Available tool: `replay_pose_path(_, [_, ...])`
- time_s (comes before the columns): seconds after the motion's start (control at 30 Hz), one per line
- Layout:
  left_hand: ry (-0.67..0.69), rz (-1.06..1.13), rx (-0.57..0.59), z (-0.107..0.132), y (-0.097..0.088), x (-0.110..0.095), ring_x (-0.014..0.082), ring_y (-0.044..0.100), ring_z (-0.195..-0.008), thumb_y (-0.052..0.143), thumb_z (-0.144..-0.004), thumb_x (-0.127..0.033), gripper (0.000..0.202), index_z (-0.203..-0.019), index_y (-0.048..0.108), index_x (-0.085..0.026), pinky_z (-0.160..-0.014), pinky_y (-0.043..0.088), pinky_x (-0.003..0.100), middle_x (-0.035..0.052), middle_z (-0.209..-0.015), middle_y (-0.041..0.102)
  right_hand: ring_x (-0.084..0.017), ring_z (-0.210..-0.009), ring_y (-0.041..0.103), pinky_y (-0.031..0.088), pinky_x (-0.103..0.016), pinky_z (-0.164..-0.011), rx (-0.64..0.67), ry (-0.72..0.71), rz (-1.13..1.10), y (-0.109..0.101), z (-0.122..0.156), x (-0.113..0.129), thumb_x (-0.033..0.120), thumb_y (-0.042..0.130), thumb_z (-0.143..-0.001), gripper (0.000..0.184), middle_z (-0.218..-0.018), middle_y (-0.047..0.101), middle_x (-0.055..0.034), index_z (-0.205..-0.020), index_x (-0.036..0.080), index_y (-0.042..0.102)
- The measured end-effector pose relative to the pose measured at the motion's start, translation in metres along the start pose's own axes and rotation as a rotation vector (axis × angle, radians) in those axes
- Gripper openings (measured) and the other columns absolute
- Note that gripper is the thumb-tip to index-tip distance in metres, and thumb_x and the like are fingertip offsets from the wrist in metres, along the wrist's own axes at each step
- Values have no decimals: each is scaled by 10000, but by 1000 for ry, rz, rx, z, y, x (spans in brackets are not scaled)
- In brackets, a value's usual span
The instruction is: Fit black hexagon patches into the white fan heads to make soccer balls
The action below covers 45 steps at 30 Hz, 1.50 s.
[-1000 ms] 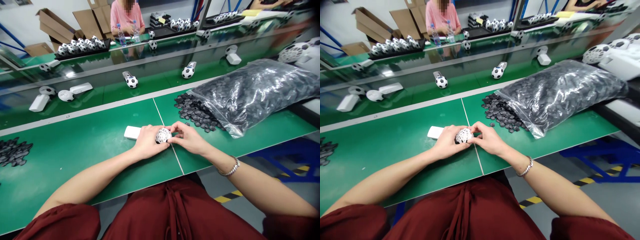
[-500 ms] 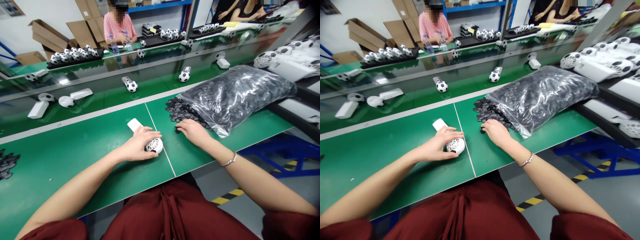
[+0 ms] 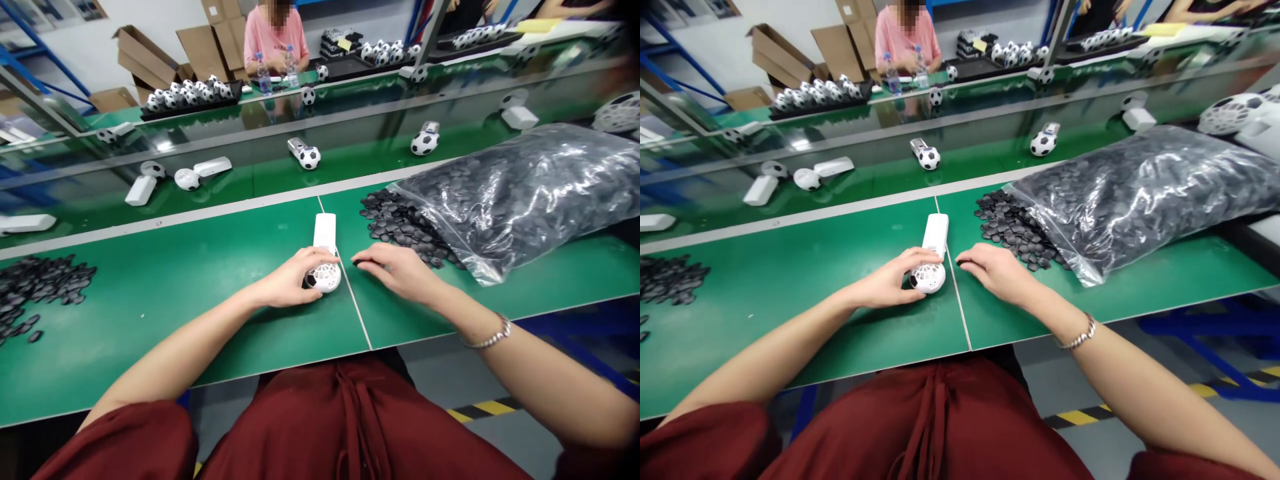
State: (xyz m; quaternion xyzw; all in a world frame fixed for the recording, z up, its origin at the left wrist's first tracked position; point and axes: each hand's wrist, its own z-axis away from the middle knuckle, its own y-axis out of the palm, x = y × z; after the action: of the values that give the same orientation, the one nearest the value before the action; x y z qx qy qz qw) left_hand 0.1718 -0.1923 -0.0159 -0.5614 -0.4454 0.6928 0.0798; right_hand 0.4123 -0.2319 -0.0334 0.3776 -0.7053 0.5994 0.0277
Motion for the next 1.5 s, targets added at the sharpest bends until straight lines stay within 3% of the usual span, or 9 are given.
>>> replay_pose_path(0.1, [14, 20, 7, 0, -3, 2, 191, 330, -1267, 589, -675, -102, 601, -1239, 425, -230, -1083, 268, 364, 45, -1289, 436, -163, -776, 560, 455, -282, -704, 42, -38, -157, 3, 2, 26, 218, 458, -869, 178, -834, 604, -44, -982, 198, 594])
replay_pose_path(0.2, [17, 26, -5, 1, -1, 1, 191, 336, -1264, 585, -676, -104, 592, -1232, 428, -235, -1081, 269, 370, 41, -1284, 443, -143, -720, 548, 450, -263, -665, 42, -16, -244, 7, 3, 36, 208, 481, -853, 116, -794, 593, -27, -905, 192, 583])
replay_pose_path(0.33, [7, 20, -36, 2, 4, 0, 201, 330, -1265, 593, -682, -118, 579, -1225, 428, -232, -1080, 265, 378, 53, -1284, 440, -137, -704, 543, 440, -254, -648, -2, 32, -274, 9, 5, 39, 220, 524, -837, 75, -782, 594, -25, -832, 180, 588])
replay_pose_path(0.47, [12, 15, -111, 0, 12, 1, 208, 350, -1236, 644, -707, -231, 533, -1202, 447, -220, -1067, 274, 383, 73, -1257, 442, -139, -706, 554, 435, -259, -648, -26, 85, -325, 14, 6, 43, 234, 528, -842, 114, -780, 618, -22, -857, 192, 633])
replay_pose_path(0.6, [7, 29, -159, -3, 19, 0, 232, 367, -1204, 643, -721, -292, 478, -1159, 468, -219, -1045, 282, 426, 85, -1222, 456, -155, -759, 583, 440, -279, -713, -74, 222, -446, 23, 6, 45, 251, 564, -817, 109, -819, 663, -13, -822, 206, 663])
replay_pose_path(0.9, [-13, 45, -133, -4, 18, -3, 224, 353, -1181, 563, -769, -251, 379, -1130, 451, -220, -1036, 275, 419, 82, -1193, 440, -126, -604, 526, 417, -266, -603, -43, 437, -826, 32, 0, 39, 331, 683, -679, 188, -653, 600, 6, -670, 164, 598])
replay_pose_path(1.17, [-54, 110, -163, -8, 18, -5, 227, 401, -1122, 601, -702, -187, 364, -1048, 490, -214, -1005, 305, 410, 58, -1107, 481, -122, -600, 523, 409, -275, -619, -7, 523, -923, 28, -9, 40, 318, 724, -607, 208, -629, 597, 9, -634, 162, 588])
replay_pose_path(1.5, [-125, 132, -224, -12, 24, -7, 225, 427, -1055, 621, -636, -133, 336, -950, 531, -210, -961, 321, 399, 32, -1051, 500, -109, -564, 478, 397, -259, -566, 0, 473, -877, 38, -6, 39, 354, 698, -643, 254, -602, 538, 25, -637, 170, 524])
